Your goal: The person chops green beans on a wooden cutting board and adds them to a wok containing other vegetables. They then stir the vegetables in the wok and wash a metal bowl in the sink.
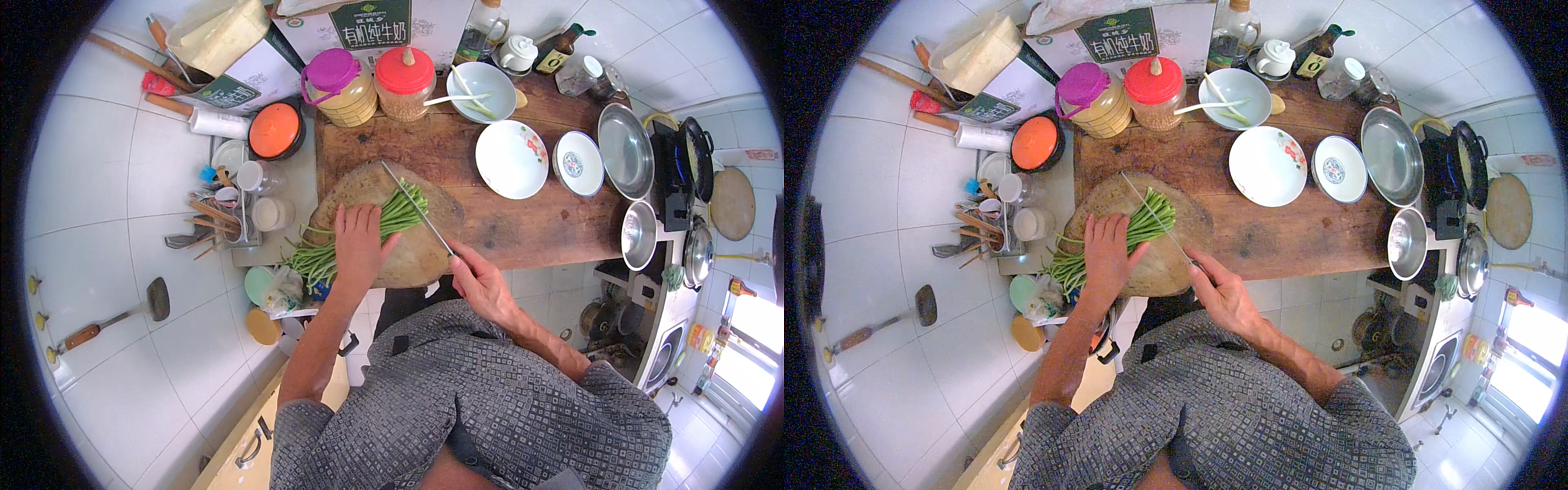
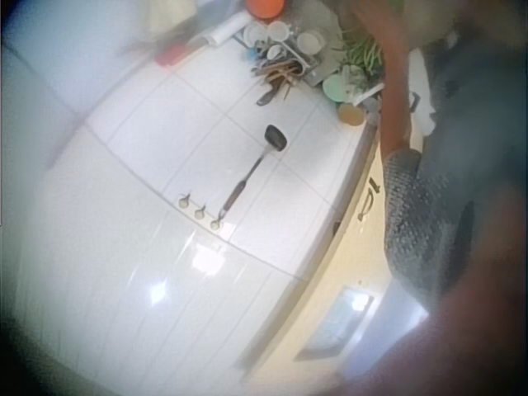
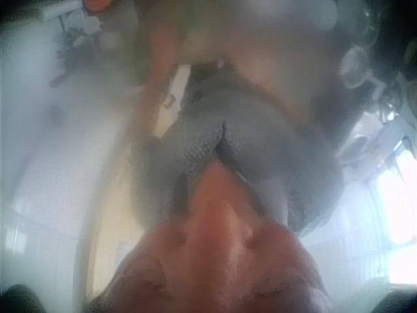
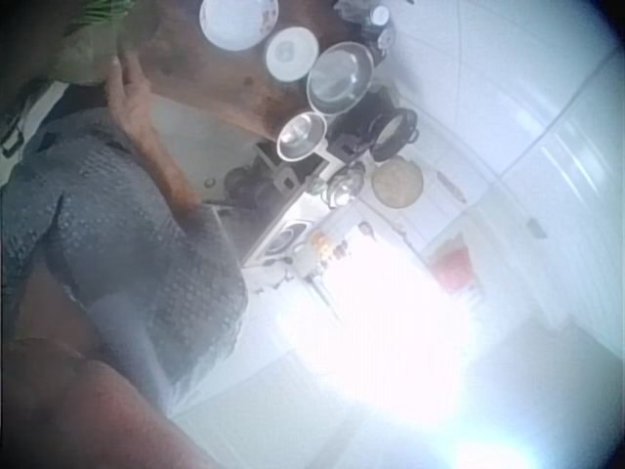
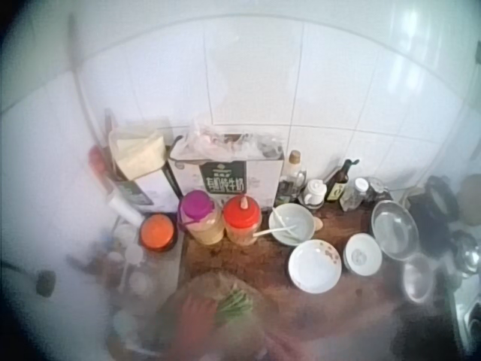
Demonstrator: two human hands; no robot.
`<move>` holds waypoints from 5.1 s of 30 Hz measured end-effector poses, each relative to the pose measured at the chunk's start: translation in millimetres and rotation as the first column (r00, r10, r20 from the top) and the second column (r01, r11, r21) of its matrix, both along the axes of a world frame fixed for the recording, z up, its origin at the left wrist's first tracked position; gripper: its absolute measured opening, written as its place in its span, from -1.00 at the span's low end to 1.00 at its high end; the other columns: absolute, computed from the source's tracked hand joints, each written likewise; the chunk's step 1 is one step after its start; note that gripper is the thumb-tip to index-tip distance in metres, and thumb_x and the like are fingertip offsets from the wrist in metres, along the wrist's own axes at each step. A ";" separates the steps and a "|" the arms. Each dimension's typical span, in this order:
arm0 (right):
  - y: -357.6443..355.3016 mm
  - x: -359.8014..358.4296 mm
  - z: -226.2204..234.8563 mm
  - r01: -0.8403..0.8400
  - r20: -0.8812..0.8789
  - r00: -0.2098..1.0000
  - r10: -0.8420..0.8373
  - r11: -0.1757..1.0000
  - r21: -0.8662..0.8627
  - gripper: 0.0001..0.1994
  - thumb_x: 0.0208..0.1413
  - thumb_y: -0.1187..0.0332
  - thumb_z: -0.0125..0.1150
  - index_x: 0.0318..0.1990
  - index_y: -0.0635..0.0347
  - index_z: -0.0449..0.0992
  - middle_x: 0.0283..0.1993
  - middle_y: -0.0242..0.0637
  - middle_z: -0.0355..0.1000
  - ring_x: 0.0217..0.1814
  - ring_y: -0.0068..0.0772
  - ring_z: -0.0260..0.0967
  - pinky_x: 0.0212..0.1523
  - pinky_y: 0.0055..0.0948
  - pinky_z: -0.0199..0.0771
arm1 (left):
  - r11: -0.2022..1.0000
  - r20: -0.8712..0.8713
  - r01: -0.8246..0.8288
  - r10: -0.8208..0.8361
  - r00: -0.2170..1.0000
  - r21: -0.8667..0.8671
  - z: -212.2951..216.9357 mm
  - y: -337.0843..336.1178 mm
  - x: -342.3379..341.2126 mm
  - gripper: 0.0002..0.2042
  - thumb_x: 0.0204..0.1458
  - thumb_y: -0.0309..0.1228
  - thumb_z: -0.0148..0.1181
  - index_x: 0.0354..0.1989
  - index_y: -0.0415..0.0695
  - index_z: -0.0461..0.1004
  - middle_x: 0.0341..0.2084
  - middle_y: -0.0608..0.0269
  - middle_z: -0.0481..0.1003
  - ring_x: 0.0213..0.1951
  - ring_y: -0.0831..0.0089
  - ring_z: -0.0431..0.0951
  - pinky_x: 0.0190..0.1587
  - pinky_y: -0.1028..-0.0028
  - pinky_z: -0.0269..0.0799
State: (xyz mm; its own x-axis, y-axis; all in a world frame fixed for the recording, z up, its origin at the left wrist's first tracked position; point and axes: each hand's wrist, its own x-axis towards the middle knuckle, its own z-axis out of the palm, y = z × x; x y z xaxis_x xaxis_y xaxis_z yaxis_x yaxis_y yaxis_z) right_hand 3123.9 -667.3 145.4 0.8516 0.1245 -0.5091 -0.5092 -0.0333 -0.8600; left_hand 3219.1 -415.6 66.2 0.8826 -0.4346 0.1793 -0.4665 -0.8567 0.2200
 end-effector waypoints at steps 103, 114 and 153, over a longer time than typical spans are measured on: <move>55.6 -18.6 -11.5 -0.040 0.145 0.983 0.114 0.898 -0.438 -0.63 0.52 0.22 0.01 0.26 0.26 0.50 -0.22 0.22 0.60 -0.16 0.21 0.63 -0.14 -0.05 0.59 | 0.991 -0.024 -0.077 0.075 0.997 -0.112 -9.9 30.0 -33.6 -0.41 0.04 -0.19 0.46 0.21 -0.23 0.47 0.04 0.08 0.53 0.15 0.14 0.49 0.46 0.03 0.22; 73.8 -2.9 -18.3 -0.047 0.178 0.970 0.163 0.851 -0.523 -0.67 0.53 0.27 -0.01 0.25 0.25 0.49 -0.18 0.34 0.55 -0.05 0.41 0.57 -0.09 -0.03 0.57 | 0.995 0.020 -0.028 0.030 0.999 -0.098 -19.6 30.4 -35.5 -0.40 0.05 -0.26 0.43 0.24 -0.31 0.47 0.03 0.04 0.51 0.13 0.09 0.49 0.38 0.03 0.35; 64.5 -34.7 2.7 -0.036 0.104 0.992 0.067 0.959 -0.281 -0.63 0.54 0.22 0.01 0.29 0.25 0.49 -0.31 0.06 0.55 -0.27 -0.15 0.57 -0.19 -0.21 0.54 | 0.974 -0.129 -0.077 0.050 0.990 -0.212 -4.5 40.9 -39.9 -0.23 0.00 -0.15 0.50 0.32 -0.32 0.33 0.19 -0.08 0.46 0.25 -0.09 0.40 0.38 -0.02 0.28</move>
State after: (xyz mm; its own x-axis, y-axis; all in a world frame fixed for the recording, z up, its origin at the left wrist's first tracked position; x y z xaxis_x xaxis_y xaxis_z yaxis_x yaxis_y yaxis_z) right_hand 3089.2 -602.8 148.1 0.9010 0.0367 -0.4323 -0.4022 -0.3030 -0.8639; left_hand 3179.2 -374.7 61.7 0.9281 -0.3401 0.1517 -0.3710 -0.8097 0.4547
